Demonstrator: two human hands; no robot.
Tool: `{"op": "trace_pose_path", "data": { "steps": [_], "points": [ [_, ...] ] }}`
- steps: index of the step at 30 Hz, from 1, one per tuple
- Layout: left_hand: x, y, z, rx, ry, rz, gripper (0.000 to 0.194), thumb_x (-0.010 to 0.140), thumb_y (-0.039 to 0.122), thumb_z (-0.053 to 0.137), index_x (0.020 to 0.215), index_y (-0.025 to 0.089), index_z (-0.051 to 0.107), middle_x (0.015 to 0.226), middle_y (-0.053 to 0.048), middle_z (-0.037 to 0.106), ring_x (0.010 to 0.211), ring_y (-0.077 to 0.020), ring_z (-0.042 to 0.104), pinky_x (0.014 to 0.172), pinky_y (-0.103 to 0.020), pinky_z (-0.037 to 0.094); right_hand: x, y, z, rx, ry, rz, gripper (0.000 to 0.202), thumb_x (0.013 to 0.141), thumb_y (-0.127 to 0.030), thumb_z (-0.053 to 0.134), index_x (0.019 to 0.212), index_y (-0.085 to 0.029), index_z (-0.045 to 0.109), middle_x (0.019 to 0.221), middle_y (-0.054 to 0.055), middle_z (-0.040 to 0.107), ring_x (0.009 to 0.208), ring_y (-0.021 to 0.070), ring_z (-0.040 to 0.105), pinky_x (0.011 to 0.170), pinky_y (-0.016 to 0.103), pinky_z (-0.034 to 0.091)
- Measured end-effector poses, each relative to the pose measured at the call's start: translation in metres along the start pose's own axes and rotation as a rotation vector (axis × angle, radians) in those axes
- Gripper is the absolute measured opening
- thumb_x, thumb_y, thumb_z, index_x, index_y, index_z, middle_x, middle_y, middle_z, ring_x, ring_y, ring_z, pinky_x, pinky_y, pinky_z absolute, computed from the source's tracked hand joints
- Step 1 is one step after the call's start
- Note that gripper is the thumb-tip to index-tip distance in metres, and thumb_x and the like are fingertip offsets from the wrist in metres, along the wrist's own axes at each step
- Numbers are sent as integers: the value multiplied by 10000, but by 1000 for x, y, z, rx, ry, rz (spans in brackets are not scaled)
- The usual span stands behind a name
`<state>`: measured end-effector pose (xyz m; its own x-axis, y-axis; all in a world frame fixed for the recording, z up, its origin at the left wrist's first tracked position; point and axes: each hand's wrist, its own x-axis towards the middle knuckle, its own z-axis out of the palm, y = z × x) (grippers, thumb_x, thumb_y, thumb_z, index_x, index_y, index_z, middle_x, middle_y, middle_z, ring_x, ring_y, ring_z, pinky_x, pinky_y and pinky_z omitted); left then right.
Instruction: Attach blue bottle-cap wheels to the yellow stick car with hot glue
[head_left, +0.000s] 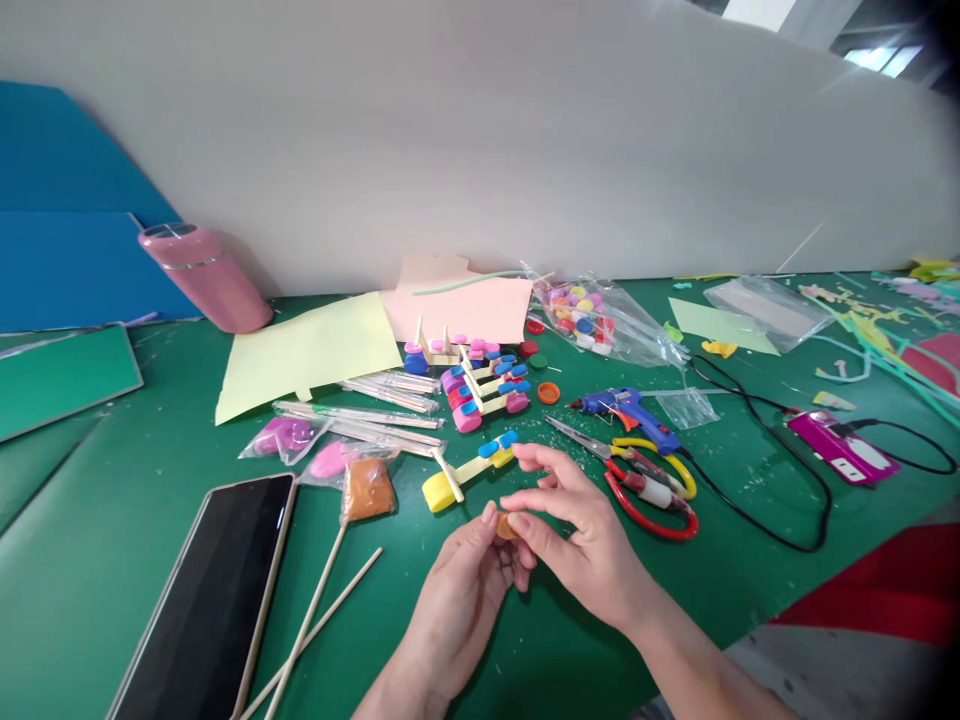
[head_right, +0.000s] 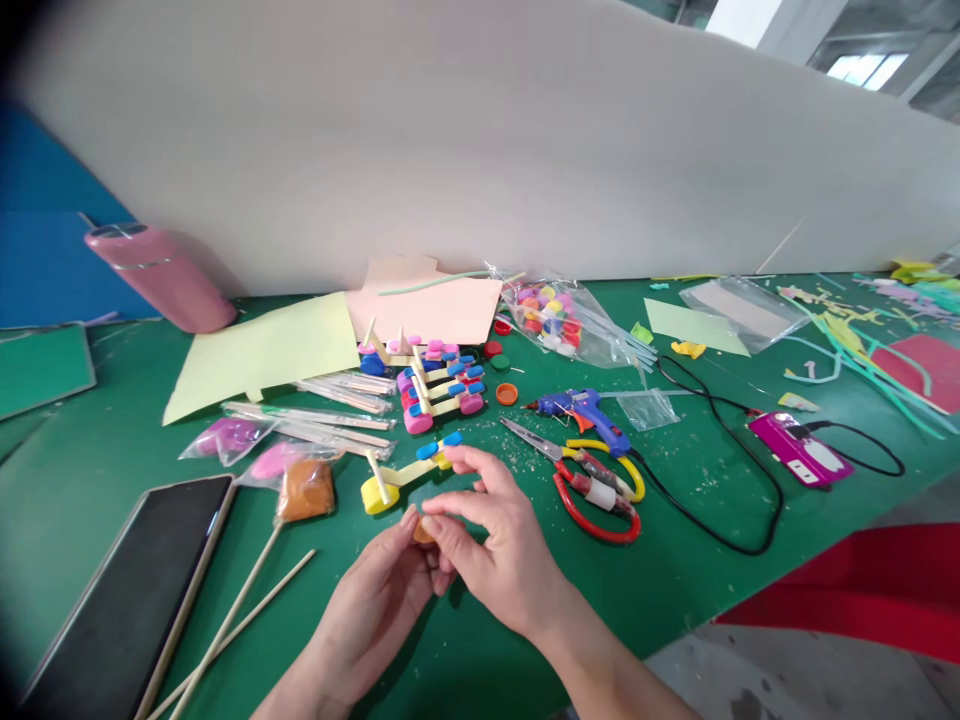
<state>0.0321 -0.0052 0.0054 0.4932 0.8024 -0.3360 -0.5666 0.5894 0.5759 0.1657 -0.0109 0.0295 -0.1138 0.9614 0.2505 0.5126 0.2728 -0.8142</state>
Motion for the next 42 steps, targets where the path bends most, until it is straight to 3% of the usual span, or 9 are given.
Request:
{"op": "trace_pose_path", "data": {
  "steps": [12, 18, 22, 28, 42],
  "points": [
    [1, -2, 0, -24, 34, 3, 300, 827, 331, 520, 666, 113, 649, 599, -29, 579, 565, -112, 490, 546, -246, 378, 2, 1, 7, -118, 45, -53, 119, 818, -219, 551, 799, -219, 669, 1252, 58, 467, 1102, 213, 484, 884, 345, 417],
    [1, -2, -2, -3, -7, -8, 348, 860, 336, 448, 687, 106, 643, 600, -48, 583, 569, -127, 484, 570, -266, 364, 2, 4, 1, 77, 17, 15, 231, 890, -229, 445, 1033, -219, 625, 1319, 55, 412, 1137, 179, 463, 934, 317, 418],
    [2, -1, -2, -8, 3, -16, 357, 879, 332, 401, 784, 97, 653, 603, -50, 578, 570, -131, 476, 566, -266, 350, 1, 8, -2, 115, 83, 67, 209, 887, -228, 451, 936, -205, 653, 1252, 61, 453, 1106, 177, 484, 918, 311, 434],
    [2, 0, 0, 0, 21, 8, 353, 880, 322, 401, 720, 111, 634, 589, -38, 560, 565, -127, 461, 566, -266, 351, -3, 11, 3, 43, 68, 37, 135, 825, -208, 542, 905, -200, 650, 1225, 68, 461, 1071, 188, 499, 897, 317, 440],
    [2, 0, 0, 39, 28, 24, 344, 879, 318, 408, 702, 116, 623, 596, -35, 564, 567, -122, 454, 560, -262, 351, -3, 11, 7, -2, 96, 16, 107, 806, -170, 559, 837, -210, 654, 1201, 57, 469, 1066, 178, 500, 880, 301, 449]
  ]
}}
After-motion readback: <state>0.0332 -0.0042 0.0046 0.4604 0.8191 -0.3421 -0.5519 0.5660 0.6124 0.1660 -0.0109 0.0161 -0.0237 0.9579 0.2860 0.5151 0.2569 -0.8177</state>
